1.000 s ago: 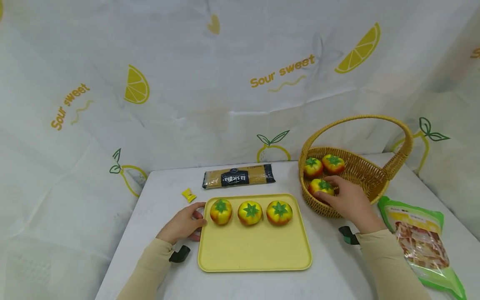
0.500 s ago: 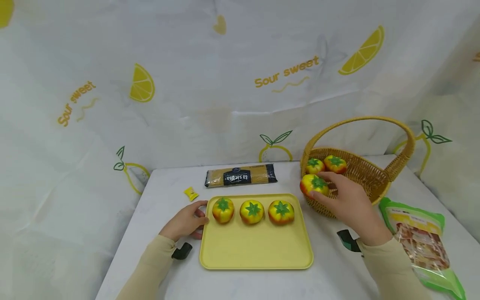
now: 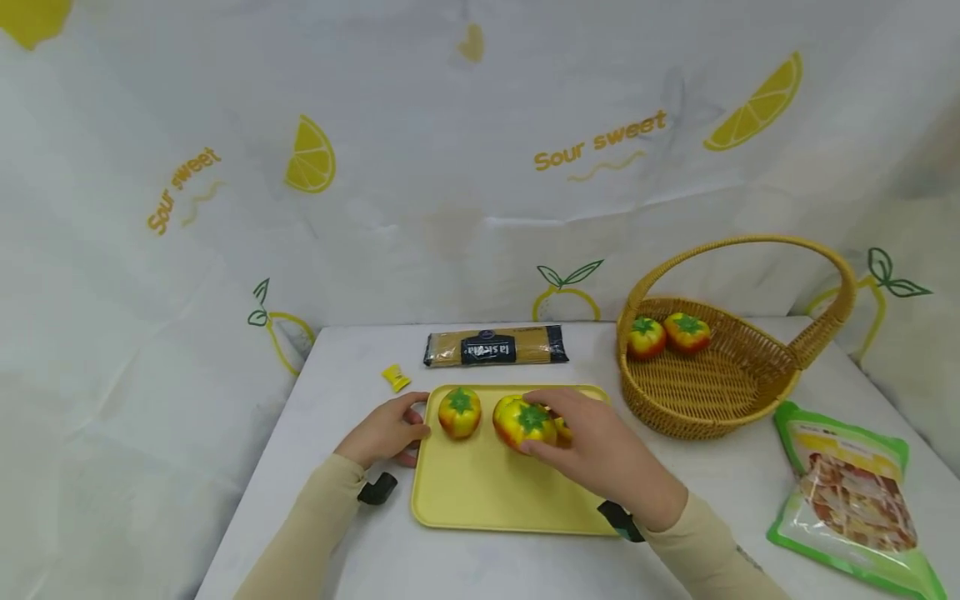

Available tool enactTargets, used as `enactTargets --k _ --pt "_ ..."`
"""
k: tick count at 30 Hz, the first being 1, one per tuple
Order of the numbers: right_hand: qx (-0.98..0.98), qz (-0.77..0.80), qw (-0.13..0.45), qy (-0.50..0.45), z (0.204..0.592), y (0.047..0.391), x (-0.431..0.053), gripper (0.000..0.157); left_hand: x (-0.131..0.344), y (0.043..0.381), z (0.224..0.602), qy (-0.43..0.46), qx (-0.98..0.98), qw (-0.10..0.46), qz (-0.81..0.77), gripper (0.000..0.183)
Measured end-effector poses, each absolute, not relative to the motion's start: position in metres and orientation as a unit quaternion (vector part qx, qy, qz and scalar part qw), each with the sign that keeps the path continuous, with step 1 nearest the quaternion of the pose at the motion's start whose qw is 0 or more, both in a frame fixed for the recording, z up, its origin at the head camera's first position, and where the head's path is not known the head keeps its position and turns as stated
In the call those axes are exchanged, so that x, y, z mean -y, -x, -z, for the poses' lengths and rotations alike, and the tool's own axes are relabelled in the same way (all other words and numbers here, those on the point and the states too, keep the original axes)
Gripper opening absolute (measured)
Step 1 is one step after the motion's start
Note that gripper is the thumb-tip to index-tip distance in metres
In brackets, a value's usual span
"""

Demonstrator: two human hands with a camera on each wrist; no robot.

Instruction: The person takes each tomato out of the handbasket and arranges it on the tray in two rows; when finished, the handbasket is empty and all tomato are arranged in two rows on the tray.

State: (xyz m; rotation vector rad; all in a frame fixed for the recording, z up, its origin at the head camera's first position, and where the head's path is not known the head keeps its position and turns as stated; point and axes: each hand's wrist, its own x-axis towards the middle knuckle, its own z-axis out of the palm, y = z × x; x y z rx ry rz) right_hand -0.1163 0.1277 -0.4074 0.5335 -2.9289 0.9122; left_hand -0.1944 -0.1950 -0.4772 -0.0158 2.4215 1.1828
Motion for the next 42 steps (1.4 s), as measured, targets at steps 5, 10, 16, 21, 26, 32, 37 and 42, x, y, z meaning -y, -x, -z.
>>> enactTargets --k 5,10,16,21,26,32,37,42 --pt "0.931 -0.303 -0.040 -0.200 0.420 0.117 -0.095 0.053 0.191 0.197 0.477 0.008 -0.875 0.228 -0.427 0.060" --pt "0.926 -0.287 -0.077 -0.233 0.432 0.118 -0.073 0.055 0.189 0.200 0.478 0.002 -0.876 0.228 -0.425 0.059" --pt "0.919 -0.284 -0.082 -0.262 0.445 0.117 -0.060 0.055 0.186 0.202 0.476 -0.003 -0.873 0.229 -0.430 0.058" --pt "0.918 -0.281 -0.084 -0.268 0.452 0.117 -0.056 0.056 0.185 0.202 0.474 -0.006 -0.873 0.230 -0.431 0.059" --pt "0.915 -0.280 -0.090 -0.278 0.455 0.118 -0.052 0.056 0.188 0.201 0.474 -0.003 -0.875 0.226 -0.427 0.059" --pt "0.915 -0.278 -0.089 -0.280 0.457 0.118 -0.049 0.056 0.190 0.197 0.473 0.002 -0.874 0.227 -0.429 0.059" --pt "0.916 -0.275 -0.098 -0.276 0.457 0.117 -0.048 0.057 0.192 0.193 0.474 0.003 -0.873 0.226 -0.433 0.059" --pt "0.915 -0.274 -0.097 -0.279 0.458 0.118 -0.046 0.057 0.195 0.194 0.474 0.006 -0.875 0.224 -0.430 0.059"
